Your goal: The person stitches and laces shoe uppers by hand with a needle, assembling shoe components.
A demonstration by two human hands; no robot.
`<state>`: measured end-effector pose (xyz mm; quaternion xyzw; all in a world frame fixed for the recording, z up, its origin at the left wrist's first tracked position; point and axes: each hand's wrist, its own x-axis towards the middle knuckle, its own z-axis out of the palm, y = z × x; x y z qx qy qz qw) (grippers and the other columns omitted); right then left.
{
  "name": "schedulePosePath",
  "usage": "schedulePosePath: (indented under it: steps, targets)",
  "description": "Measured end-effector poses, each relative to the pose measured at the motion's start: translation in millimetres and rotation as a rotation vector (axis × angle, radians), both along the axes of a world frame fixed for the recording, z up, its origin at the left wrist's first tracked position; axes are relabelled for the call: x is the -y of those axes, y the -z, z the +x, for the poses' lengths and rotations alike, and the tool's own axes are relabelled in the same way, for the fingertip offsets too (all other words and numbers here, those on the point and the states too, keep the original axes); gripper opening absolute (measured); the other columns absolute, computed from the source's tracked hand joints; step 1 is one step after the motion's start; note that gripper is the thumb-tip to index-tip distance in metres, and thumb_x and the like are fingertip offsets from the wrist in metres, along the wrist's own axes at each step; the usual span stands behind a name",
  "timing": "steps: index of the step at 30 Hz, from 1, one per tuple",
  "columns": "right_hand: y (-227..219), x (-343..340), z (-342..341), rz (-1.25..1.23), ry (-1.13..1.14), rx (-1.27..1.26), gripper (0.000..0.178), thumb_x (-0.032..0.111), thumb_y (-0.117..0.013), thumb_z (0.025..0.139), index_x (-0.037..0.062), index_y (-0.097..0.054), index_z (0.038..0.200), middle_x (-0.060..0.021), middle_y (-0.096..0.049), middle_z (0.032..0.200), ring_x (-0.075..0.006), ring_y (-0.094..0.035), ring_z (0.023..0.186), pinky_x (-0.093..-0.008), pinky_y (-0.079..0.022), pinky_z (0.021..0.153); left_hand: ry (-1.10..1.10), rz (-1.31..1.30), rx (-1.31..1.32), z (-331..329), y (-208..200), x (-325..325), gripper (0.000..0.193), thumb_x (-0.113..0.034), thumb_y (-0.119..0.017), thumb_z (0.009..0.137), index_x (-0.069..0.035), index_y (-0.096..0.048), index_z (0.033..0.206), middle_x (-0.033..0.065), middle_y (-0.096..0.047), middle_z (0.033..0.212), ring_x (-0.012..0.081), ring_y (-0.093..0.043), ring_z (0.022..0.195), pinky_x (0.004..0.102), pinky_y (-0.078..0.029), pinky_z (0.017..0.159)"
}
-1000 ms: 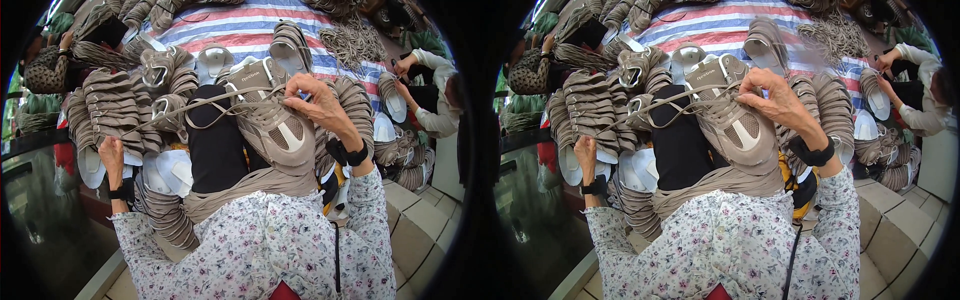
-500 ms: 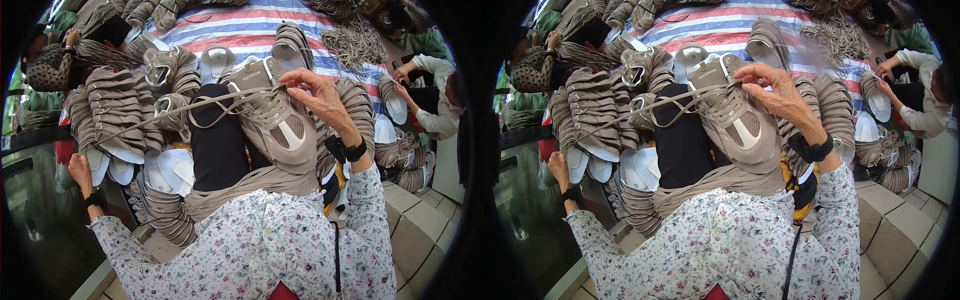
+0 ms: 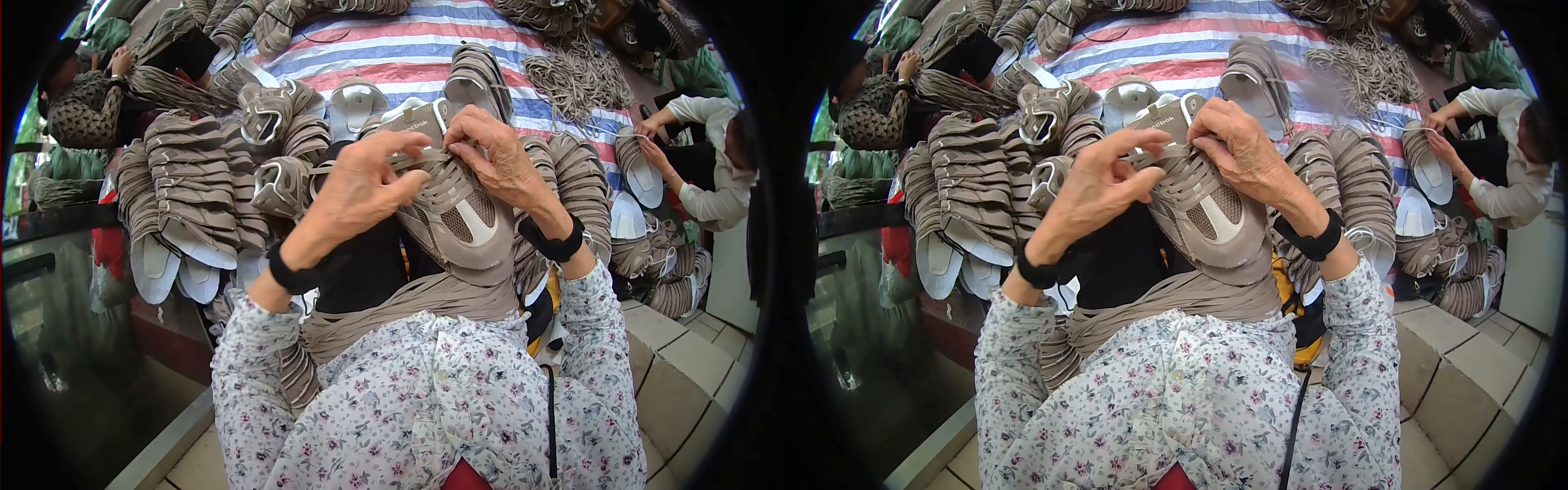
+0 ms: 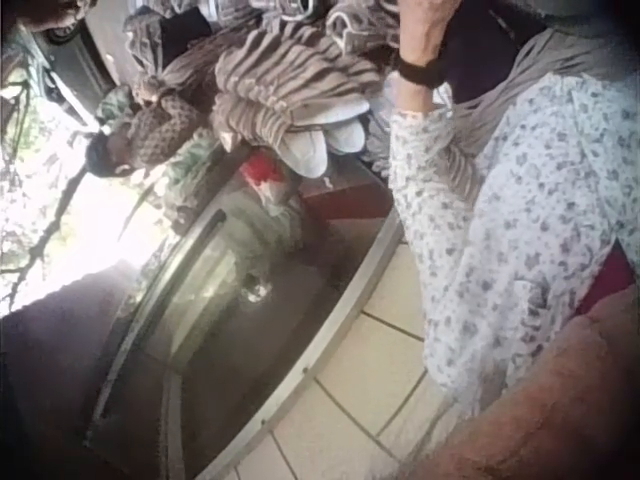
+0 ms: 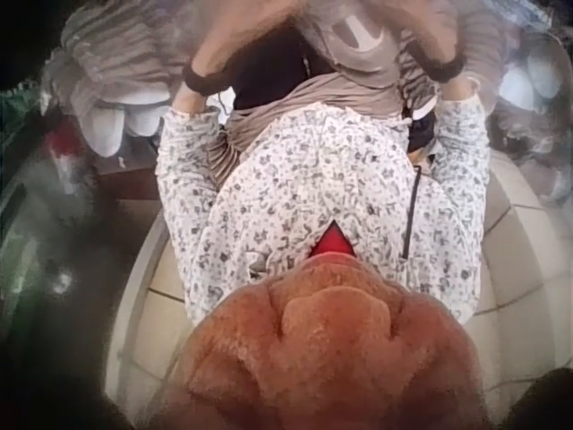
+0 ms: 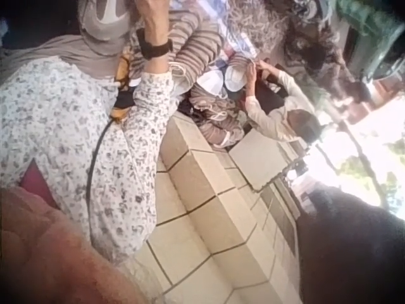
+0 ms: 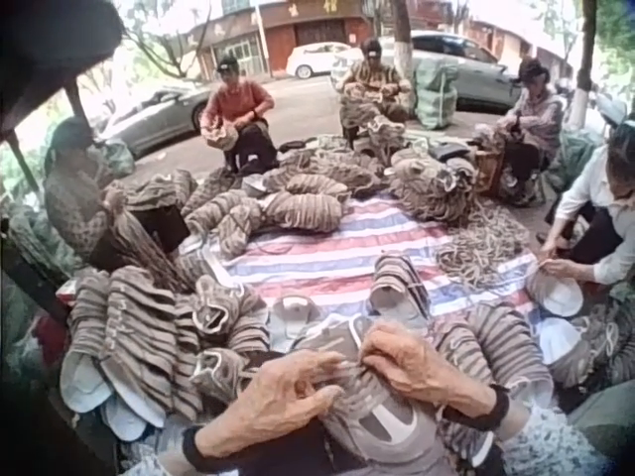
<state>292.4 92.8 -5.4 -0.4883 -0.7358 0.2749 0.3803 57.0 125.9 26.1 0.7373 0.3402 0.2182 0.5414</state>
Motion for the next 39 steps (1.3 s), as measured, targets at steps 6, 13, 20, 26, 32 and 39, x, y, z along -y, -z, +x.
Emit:
schedulePosePath:
  steps: [6,13,20,26,32,39]
  targets:
    - [-4.9,0.3,3.8,-0.070,-0.020,-0.041,0.005,0.002,-0.062,0.089,-0.0016,-0.061,0.092,-0.0085,-0.060,0.083,-0.0194,-0.057,0.079,-0.0325,-0.046,0.074,-0.025,-0.029,-0.053,8.6,2.1,-1.8,0.022,-0.011,-0.068,0.091,0.004,-0.067,0.107,0.0026,-0.065,0.074,0.0063,-0.058,0.054,0.0215,-0.047,0.051]
    - [-2.7,-9.0,10.1,-0.453,-0.052,-0.410,0.008,0.005,-0.064,0.094,0.0014,-0.064,0.102,0.0037,-0.062,0.091,-0.0034,-0.057,0.083,-0.0184,-0.048,0.076,-0.053,-0.068,-0.201,-10.5,0.7,-12.8,0.025,-0.020,-0.064,0.096,0.003,-0.071,0.093,-0.0014,-0.057,0.063,0.0042,-0.050,0.050,0.0209,-0.040,0.046]
    - [8.9,-27.0,45.6,-0.552,0.108,-0.810,0.012,0.006,-0.067,0.091,0.0022,-0.068,0.101,0.0016,-0.063,0.083,-0.0054,-0.058,0.074,-0.0192,-0.048,0.066,-0.036,-0.084,-0.206,-20.7,4.2,-2.4,0.026,-0.023,-0.063,0.098,0.001,-0.072,0.090,-0.0029,-0.056,0.066,0.0030,-0.049,0.053,0.0191,-0.040,0.046]
    - [13.1,-72.2,156.3,-0.540,0.423,-1.158,0.025,-0.006,-0.062,0.090,0.0022,-0.056,0.112,-0.0049,-0.057,0.085,-0.0147,-0.053,0.070,-0.0279,-0.047,0.066,0.014,-0.061,-0.127,-38.3,6.3,-0.2,0.019,-0.016,-0.071,0.088,0.003,-0.070,0.086,0.0025,-0.058,0.073,0.0076,-0.049,0.059,0.0250,-0.040,0.051]
    - [-24.2,-107.5,328.9,-0.416,0.490,-1.061,0.029,-0.007,-0.063,0.090,0.0023,-0.053,0.116,-0.0056,-0.052,0.086,-0.0158,-0.051,0.072,-0.0283,-0.045,0.066,0.087,0.073,-0.112,-42.9,21.3,-0.4,0.014,-0.014,-0.073,0.086,-0.003,-0.072,0.094,0.0019,-0.060,0.085,0.0075,-0.049,0.062,0.0246,-0.041,0.053]
    - [-156.1,-99.1,477.0,-0.116,0.366,0.352,0.029,-0.004,-0.052,0.088,-0.0029,-0.057,0.117,-0.0013,-0.058,0.109,-0.0084,-0.056,0.099,-0.0193,-0.044,0.093,0.001,-0.142,0.054,-24.2,25.7,1.5,0.022,-0.005,-0.068,0.089,-0.002,-0.070,0.110,-0.0049,-0.055,0.081,-0.0005,-0.049,0.060,0.0155,-0.039,0.054]
